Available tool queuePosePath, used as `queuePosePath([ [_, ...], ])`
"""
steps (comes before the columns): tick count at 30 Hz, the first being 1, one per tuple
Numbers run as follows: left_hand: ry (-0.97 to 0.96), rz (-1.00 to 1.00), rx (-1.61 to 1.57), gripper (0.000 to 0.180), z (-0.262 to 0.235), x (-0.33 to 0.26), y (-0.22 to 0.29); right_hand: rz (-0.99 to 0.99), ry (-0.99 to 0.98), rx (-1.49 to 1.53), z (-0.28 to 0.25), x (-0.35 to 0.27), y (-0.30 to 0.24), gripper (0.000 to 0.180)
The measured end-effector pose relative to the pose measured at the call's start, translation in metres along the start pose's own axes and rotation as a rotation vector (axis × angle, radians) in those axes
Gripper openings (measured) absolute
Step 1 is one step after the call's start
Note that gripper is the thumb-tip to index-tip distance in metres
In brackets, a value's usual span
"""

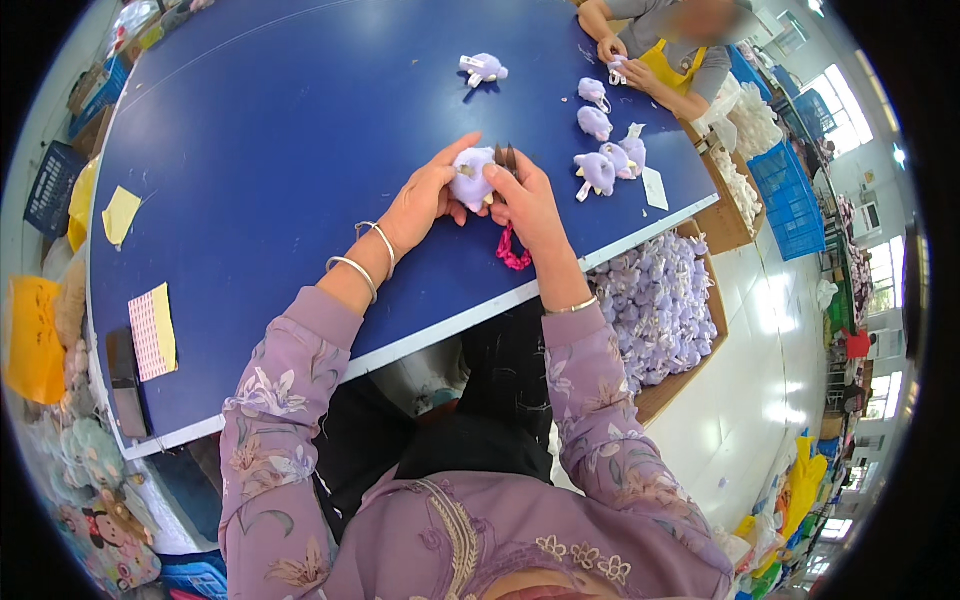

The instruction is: The person uses scissors to trim excess threads and fabric from small purple plush toys at a workbench. They handle the toys one at a time, cutting and adjusting them before placing them on the table.

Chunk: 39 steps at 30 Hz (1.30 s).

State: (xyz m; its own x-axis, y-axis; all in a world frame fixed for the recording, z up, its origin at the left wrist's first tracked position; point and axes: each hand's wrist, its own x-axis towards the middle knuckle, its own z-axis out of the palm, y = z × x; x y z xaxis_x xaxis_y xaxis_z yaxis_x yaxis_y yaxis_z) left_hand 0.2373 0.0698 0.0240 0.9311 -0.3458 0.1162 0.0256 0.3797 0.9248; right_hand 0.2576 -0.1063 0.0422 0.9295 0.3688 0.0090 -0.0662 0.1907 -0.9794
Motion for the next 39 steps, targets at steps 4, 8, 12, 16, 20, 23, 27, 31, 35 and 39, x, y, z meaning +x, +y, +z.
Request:
queuePosePath([
  [4,0.046,-0.015,0.087,0.059,0.006,-0.019,0.008,-0.022,-0.024,-0.126,0.005,-0.003,0.000,0.025],
  [8,0.123,0.021,0.240,0.060,0.019,-0.034,0.010,0.026,-0.018,-0.066,0.008,-0.008,0.004,0.025],
  [12,0.188,0.059,0.248,0.059,0.025,-0.036,0.014,-0.007,0.066,-0.040,0.017,-0.013,0.002,0.030],
  [16,0.206,0.072,0.233,0.053,0.022,-0.033,0.009,-0.180,0.157,-0.267,0.019,-0.011,0.007,0.034],
  [20,0.212,0.027,0.219,0.050,0.019,-0.030,0.012,-0.261,0.204,-0.381,0.024,-0.014,0.007,0.029],
  [23,0.243,0.010,0.217,0.049,0.018,-0.030,0.015,-0.427,0.180,-0.471,0.018,-0.018,0.009,0.023],
  [27,0.235,0.016,0.245,0.050,0.016,-0.029,0.011,-0.561,0.051,-0.664,0.017,-0.016,0.010,0.016],
  [31,0.233,-0.001,0.286,0.052,0.019,-0.029,0.014,-0.379,0.093,-0.385,0.016,-0.016,0.009,0.011],
  [35,0.249,0.024,0.293,0.053,0.020,-0.029,0.012,-0.191,0.015,0.159,0.001,-0.015,0.003,0.018],
  [39,0.268,0.038,0.286,0.054,0.020,-0.028,0.011,-0.247,0.078,0.279,-0.003,-0.013,-0.002,0.022],
])
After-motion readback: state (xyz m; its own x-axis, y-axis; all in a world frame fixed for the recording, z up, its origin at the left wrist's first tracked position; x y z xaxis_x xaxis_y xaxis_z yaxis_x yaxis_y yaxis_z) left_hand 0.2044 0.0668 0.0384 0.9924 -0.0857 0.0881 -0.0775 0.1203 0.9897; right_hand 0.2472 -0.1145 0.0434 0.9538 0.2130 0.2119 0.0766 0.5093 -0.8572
